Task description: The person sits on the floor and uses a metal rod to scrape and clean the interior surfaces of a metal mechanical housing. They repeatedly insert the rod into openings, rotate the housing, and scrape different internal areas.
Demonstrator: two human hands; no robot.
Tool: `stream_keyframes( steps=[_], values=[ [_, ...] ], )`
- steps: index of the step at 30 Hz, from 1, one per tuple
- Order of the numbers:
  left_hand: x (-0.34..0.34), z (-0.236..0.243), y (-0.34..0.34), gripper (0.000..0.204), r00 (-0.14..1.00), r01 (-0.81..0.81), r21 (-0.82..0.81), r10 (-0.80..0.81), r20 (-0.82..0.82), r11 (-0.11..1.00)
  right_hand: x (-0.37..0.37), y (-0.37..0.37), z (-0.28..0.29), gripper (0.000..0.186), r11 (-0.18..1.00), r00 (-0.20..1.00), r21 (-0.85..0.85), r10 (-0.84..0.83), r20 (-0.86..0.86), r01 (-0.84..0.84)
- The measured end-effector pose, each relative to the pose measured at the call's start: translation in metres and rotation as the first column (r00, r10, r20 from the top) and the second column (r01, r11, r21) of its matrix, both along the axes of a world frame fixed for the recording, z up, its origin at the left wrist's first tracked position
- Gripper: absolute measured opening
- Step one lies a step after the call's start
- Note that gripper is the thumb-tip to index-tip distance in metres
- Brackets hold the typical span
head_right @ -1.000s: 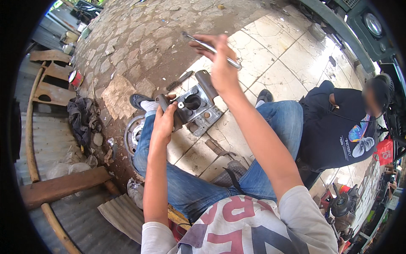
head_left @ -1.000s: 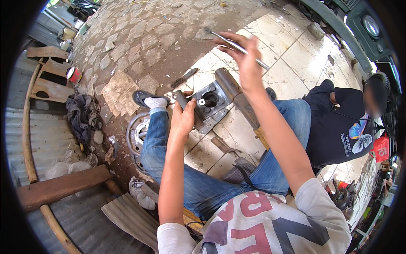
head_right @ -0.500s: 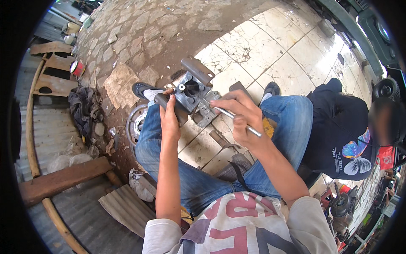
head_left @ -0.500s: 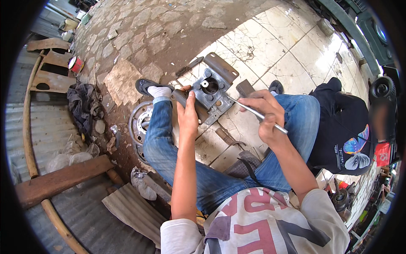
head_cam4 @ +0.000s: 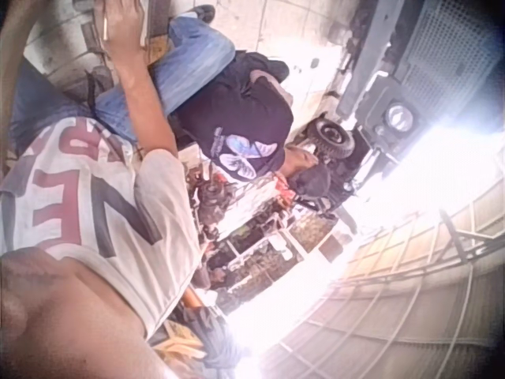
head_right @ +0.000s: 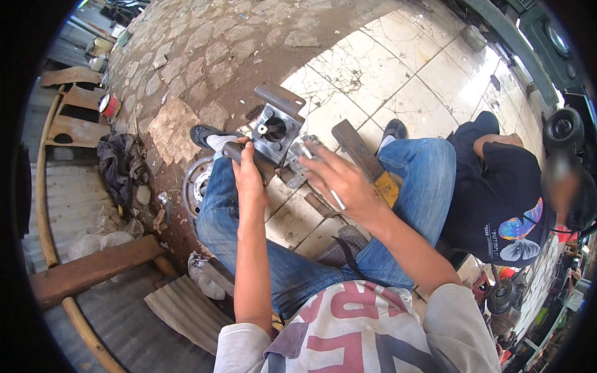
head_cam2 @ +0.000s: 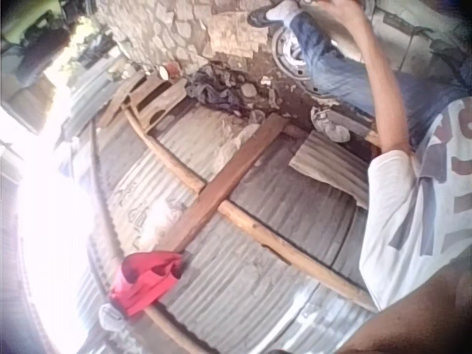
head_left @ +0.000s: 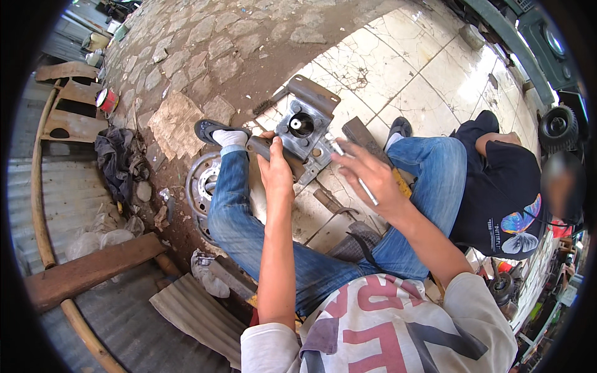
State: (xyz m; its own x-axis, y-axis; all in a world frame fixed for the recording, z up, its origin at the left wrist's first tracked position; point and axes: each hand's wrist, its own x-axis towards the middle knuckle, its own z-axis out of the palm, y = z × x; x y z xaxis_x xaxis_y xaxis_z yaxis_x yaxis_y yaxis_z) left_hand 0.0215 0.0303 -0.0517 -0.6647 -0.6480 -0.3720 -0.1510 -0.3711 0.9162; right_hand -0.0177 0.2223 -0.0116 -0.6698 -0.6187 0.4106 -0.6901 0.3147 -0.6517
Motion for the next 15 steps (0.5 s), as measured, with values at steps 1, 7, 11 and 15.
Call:
stream_keyframes(
  steps=[1,7,11,15],
  values=[
    [0.000,0.004,0.000,0.034,1.000,0.009,0.013,-0.009,0.028,1.000,0.003,-0.001,-0.003,0.031,0.999,0.998,0.021,0.046,-0.042,-0.045],
    [0.001,-0.007,-0.007,0.058,0.988,0.001,0.002,-0.001,0.153,1.000,-0.003,-0.004,-0.009,0.026,0.995,0.993,0.024,0.103,-0.060,-0.102],
    [0.001,-0.003,-0.014,0.076,0.991,0.091,0.087,-0.099,0.090,0.992,0.001,0.003,-0.011,0.028,0.987,0.980,0.065,0.151,-0.126,-0.144],
    [0.000,0.002,-0.018,0.059,0.992,0.106,0.098,-0.111,0.054,0.990,0.004,0.002,-0.016,0.030,0.985,0.978,0.036,0.172,-0.119,-0.169]
  ],
)
